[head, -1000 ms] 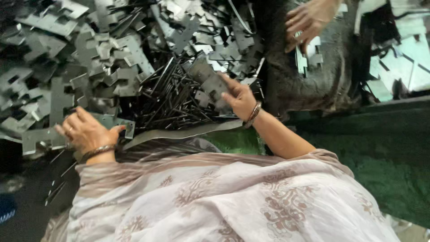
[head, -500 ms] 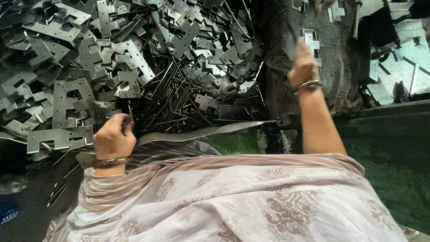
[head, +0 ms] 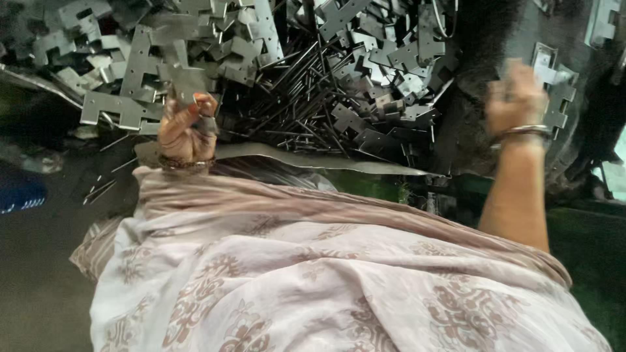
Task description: The person repeatedly picks up small metal brackets from a large pile and places them into a container. The hands move quickly, handling the parts one at a time or in small groups.
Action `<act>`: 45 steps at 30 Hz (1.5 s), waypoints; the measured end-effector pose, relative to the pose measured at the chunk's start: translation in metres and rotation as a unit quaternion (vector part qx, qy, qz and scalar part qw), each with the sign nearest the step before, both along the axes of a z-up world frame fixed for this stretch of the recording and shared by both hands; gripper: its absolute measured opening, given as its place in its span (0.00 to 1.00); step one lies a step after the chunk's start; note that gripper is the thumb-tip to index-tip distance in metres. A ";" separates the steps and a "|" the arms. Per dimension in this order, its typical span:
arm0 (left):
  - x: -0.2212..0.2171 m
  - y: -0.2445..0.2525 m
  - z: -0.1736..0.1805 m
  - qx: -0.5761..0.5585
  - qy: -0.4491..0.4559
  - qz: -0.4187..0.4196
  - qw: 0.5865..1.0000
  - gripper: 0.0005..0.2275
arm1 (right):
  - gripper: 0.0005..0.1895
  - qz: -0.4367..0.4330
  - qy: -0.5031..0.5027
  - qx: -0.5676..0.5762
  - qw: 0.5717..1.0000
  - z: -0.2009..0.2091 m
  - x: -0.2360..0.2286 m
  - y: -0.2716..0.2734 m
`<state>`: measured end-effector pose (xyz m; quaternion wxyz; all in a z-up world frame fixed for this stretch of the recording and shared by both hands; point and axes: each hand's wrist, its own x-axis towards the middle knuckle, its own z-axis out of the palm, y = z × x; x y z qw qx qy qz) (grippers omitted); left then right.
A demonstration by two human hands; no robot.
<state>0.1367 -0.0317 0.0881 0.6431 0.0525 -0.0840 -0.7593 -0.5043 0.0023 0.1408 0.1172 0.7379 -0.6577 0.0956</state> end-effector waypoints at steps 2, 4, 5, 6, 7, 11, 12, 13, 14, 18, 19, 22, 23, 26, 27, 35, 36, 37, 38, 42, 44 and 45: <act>0.004 0.000 0.008 -0.112 0.073 -0.107 0.985 0.27 | 0.18 0.059 -0.136 0.082 0.986 -0.011 0.071 -0.013; 0.010 -0.003 0.017 -0.153 0.011 -0.095 0.984 0.29 | 0.22 0.113 -0.179 0.155 0.965 -0.016 0.127 -0.025; 0.009 -0.004 0.021 -0.130 -0.069 -0.023 0.989 0.30 | 0.25 0.142 -0.144 0.177 0.963 -0.018 0.149 -0.030; 0.007 -0.006 0.022 -0.057 -0.165 0.019 0.985 0.25 | 0.28 0.172 -0.109 0.198 0.959 -0.020 0.167 -0.035; 0.001 -0.010 0.021 0.017 -0.254 0.057 0.965 0.19 | 0.24 0.133 -0.083 0.228 0.961 -0.020 0.177 -0.037; -0.034 -0.011 -0.005 -0.180 -0.696 0.122 0.684 0.09 | 0.17 0.073 -0.048 0.265 0.960 -0.021 0.181 -0.040; -0.048 -0.008 -0.016 -0.206 -0.765 0.103 0.602 0.08 | 0.19 0.084 -0.058 0.254 0.962 -0.021 0.177 -0.040; -0.063 -0.006 -0.027 -0.233 -0.822 0.080 0.514 0.08 | 0.16 0.085 -0.114 0.239 0.960 -0.019 0.172 -0.037; -0.074 -0.007 -0.038 -0.256 -0.869 0.055 0.420 0.08 | 0.15 0.086 -0.170 0.224 0.956 -0.015 0.165 -0.033; -0.101 -0.006 -0.072 -0.310 -0.894 0.102 0.307 0.12 | 0.10 0.092 -0.459 0.104 0.878 0.003 0.142 -0.029; -0.101 -0.007 -0.075 -0.307 -0.895 0.097 0.308 0.12 | 0.08 0.090 -0.518 0.078 0.847 0.008 0.140 -0.030; -0.095 -0.006 -0.074 -0.311 -0.895 0.105 0.301 0.11 | 0.12 -0.009 -0.694 0.028 0.719 0.021 0.141 -0.033; -0.094 -0.004 -0.072 -0.316 -0.894 0.110 0.298 0.11 | 0.16 -0.107 -0.750 0.030 0.652 0.020 0.146 -0.032; -0.092 -0.004 -0.065 -0.311 -0.912 0.129 0.236 0.21 | 0.28 -0.234 -0.818 0.146 0.504 0.012 0.164 -0.032; -0.094 -0.005 -0.064 -0.311 -0.915 0.112 0.231 0.20 | 0.30 -0.213 -0.837 0.168 0.476 0.005 0.172 -0.029; -0.089 0.003 -0.042 -0.337 -0.865 0.082 0.362 0.22 | 0.28 -0.094 -0.875 0.251 0.403 -0.031 0.196 -0.013; -0.091 0.006 -0.040 -0.336 -0.833 0.130 0.421 0.22 | 0.29 -0.075 -0.871 0.257 0.412 -0.033 0.196 -0.014; -0.092 0.008 -0.039 -0.330 -0.796 0.176 0.476 0.22 | 0.29 -0.056 -0.866 0.265 0.421 -0.036 0.199 -0.017; -0.096 0.007 -0.040 -0.324 -0.754 0.221 0.527 0.21 | 0.30 -0.054 -0.863 0.271 0.424 -0.038 0.201 -0.016; -0.112 -0.009 -0.056 -0.028 -0.457 0.144 0.877 0.08 | 0.31 -0.086 -0.836 0.276 0.467 -0.043 0.226 -0.018; -0.113 -0.023 -0.058 0.148 -0.173 0.115 0.967 0.07 | 0.29 -0.063 -0.827 0.246 0.502 -0.038 0.239 -0.023; -0.112 -0.026 -0.057 0.152 -0.137 0.080 0.975 0.07 | 0.27 -0.027 -0.827 0.226 0.514 -0.034 0.247 -0.023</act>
